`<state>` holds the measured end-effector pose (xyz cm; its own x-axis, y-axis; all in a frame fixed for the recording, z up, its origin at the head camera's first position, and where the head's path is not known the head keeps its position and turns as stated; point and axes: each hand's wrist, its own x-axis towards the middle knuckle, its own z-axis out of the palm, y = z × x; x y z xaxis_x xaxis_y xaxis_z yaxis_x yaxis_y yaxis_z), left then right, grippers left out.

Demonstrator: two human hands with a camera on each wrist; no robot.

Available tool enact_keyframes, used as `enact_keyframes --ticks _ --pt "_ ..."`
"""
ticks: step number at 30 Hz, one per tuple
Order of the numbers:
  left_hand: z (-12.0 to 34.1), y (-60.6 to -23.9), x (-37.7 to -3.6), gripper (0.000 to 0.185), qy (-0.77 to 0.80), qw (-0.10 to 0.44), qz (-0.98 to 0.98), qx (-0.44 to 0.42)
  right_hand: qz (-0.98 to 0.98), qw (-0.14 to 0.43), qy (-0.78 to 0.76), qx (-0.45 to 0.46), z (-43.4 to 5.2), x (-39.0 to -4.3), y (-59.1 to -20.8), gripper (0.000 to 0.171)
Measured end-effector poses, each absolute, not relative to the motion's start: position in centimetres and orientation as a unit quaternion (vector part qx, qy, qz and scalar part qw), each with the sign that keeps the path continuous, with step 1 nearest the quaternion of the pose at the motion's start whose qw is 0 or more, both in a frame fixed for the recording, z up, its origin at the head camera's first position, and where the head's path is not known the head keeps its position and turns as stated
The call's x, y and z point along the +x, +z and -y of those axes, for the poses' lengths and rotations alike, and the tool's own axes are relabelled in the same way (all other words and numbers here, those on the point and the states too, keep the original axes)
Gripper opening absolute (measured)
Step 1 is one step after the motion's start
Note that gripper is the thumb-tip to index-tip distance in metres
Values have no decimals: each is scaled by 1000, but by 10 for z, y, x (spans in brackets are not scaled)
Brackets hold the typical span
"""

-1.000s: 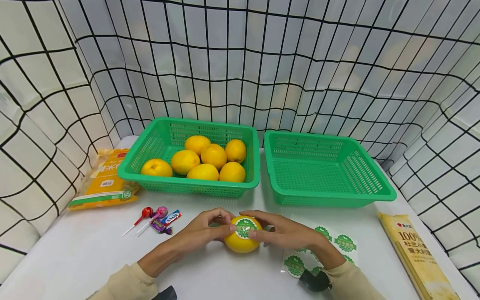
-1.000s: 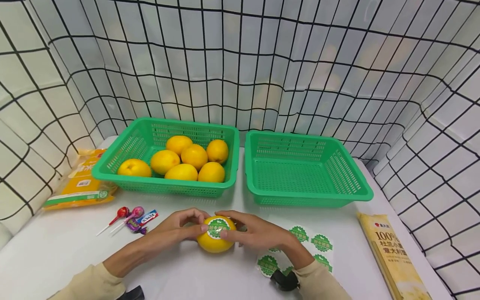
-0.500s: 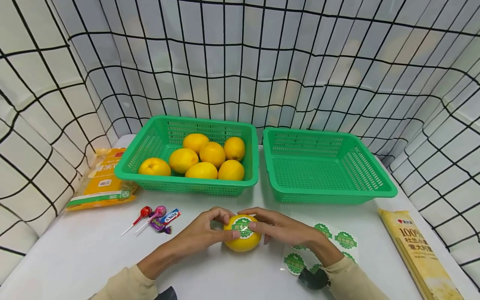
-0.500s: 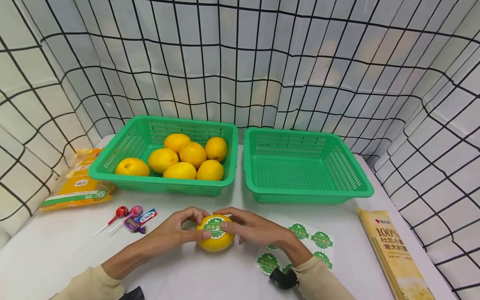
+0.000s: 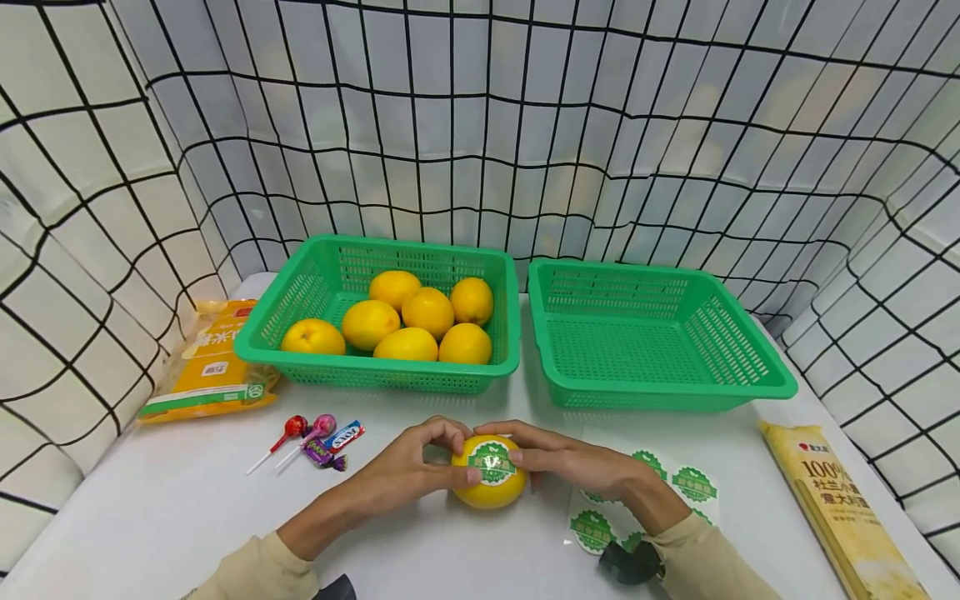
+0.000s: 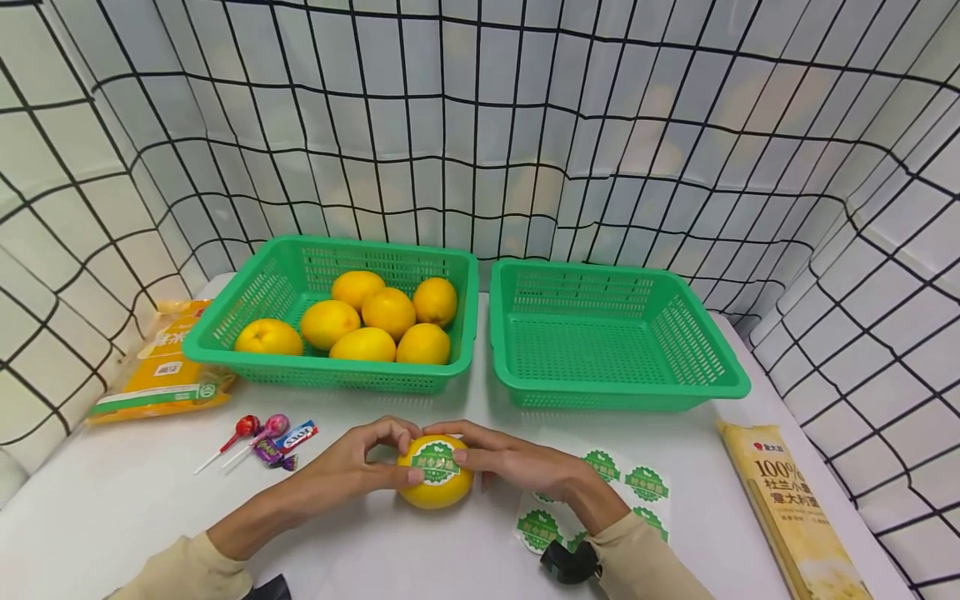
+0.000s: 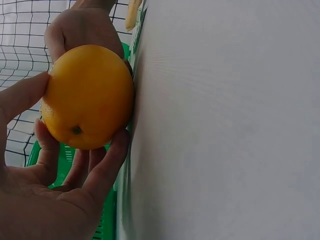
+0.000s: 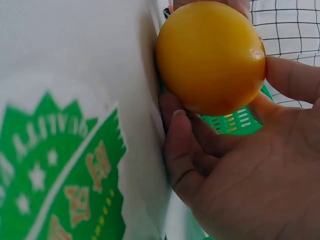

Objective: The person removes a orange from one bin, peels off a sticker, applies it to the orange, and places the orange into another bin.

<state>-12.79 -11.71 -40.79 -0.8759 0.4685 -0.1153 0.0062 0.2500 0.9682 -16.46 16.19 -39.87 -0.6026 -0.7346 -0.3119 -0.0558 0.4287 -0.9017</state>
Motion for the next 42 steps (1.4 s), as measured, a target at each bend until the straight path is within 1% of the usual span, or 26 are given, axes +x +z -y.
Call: enact_keyframes --ticks 3,9,12,18,22,28,33,36,39,42 --pt "117 -409 -128 37 594 197 -764 156 -772 346 -471 -249 -158 -163 -400 41" --pt "116 -409 -126 37 598 199 -761 154 -794 281 -491 -224 -143 -157 -403 41" --pt "117 -409 -125 37 599 199 -761 148 -799 266 -493 -219 -140 -156 -404 40" --pt "117 -408 -125 38 591 202 -767 146 -813 252 -472 -230 -143 -156 -401 41" --pt "118 -409 -127 38 584 199 -773 148 -820 241 -456 -248 -149 -158 -397 38" --pt "120 -409 -129 37 583 205 -771 155 -807 244 -462 -275 -151 -159 -397 35" --pt "121 -410 -128 36 587 203 -767 159 -810 250 -452 -277 -151 -158 -393 34" --pt "122 -410 -127 36 586 198 -769 159 -812 259 -434 -292 -152 -156 -387 37" --pt "123 -409 -127 36 585 197 -770 160 -827 220 -402 -326 -148 -150 -384 51" --pt "122 -409 -126 36 582 199 -772 159 -853 148 -360 -346 -139 -143 -387 62"
